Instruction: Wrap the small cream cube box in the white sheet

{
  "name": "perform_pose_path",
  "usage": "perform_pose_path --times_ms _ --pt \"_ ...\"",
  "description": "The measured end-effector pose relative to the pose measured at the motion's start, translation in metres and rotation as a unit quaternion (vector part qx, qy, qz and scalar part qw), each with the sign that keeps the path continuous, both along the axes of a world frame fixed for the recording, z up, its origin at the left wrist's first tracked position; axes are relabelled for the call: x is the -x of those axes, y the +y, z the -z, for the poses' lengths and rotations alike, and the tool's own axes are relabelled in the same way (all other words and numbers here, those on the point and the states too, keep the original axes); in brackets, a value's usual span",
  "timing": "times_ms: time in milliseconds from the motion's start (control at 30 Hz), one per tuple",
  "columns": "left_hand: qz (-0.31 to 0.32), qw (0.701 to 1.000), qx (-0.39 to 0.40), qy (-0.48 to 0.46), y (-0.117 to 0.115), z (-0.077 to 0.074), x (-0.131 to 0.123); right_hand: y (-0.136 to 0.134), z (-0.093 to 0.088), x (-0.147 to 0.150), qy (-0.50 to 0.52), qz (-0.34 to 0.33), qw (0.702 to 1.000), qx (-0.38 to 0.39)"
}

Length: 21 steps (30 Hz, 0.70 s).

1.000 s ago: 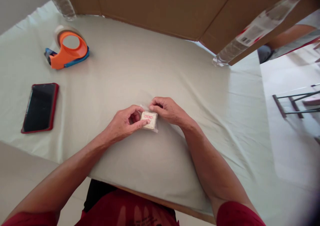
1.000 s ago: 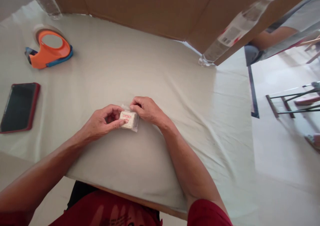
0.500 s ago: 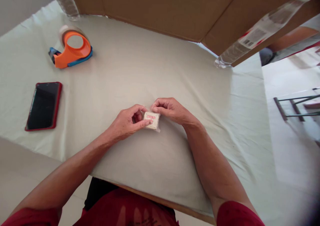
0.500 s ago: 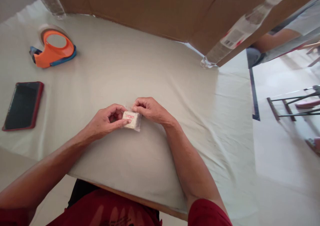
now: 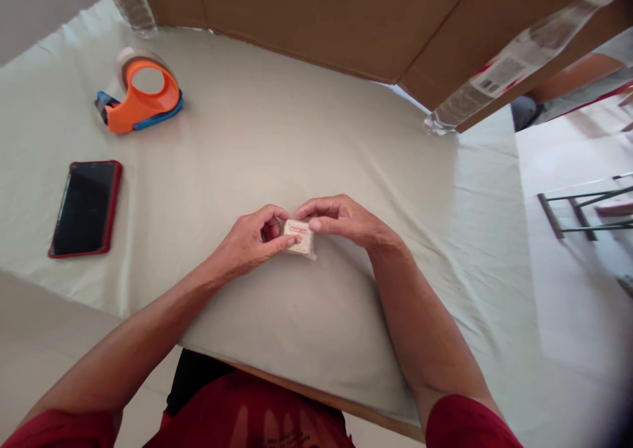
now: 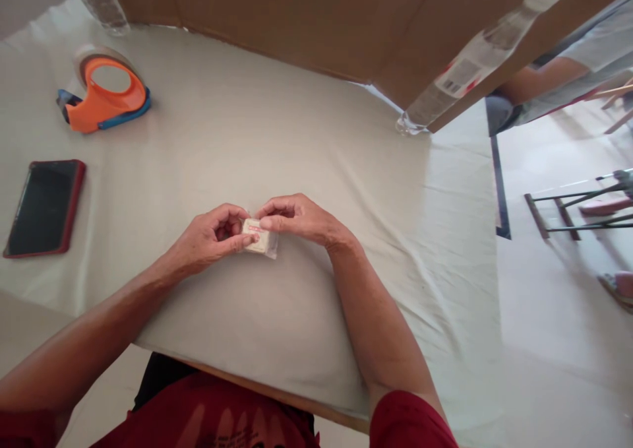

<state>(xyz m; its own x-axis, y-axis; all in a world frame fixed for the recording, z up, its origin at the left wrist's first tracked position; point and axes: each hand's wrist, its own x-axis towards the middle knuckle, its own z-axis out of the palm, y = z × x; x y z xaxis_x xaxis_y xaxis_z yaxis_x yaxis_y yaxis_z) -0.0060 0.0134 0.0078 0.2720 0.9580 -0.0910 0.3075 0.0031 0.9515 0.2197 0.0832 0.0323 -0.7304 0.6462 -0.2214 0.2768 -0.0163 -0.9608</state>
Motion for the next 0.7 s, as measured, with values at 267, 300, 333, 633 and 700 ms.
perform_pose_path --times_ms 267,300,333,633,700 --pt "-0.017 1.0 -0.002 -0.007 0.001 0.001 -0.001 -0.022 -0.02 0.013 -0.174 -0.052 0.943 -0.28" --pt "-0.016 1.0 -0.004 -0.011 0.001 0.002 0.0 -0.024 -0.02 0.015 -0.185 -0.049 0.936 -0.296" --pt "-0.013 1.0 -0.006 -0.011 0.0 0.003 0.0 -0.026 -0.019 0.018 -0.192 -0.049 0.931 -0.306" --pt "0.0 1.0 -0.014 0.008 0.001 0.005 0.003 -0.026 -0.019 0.02 -0.198 -0.044 0.93 -0.307" --pt "0.001 1.0 -0.015 0.009 0.001 0.005 0.003 -0.027 -0.021 0.02 -0.203 -0.047 0.926 -0.314"
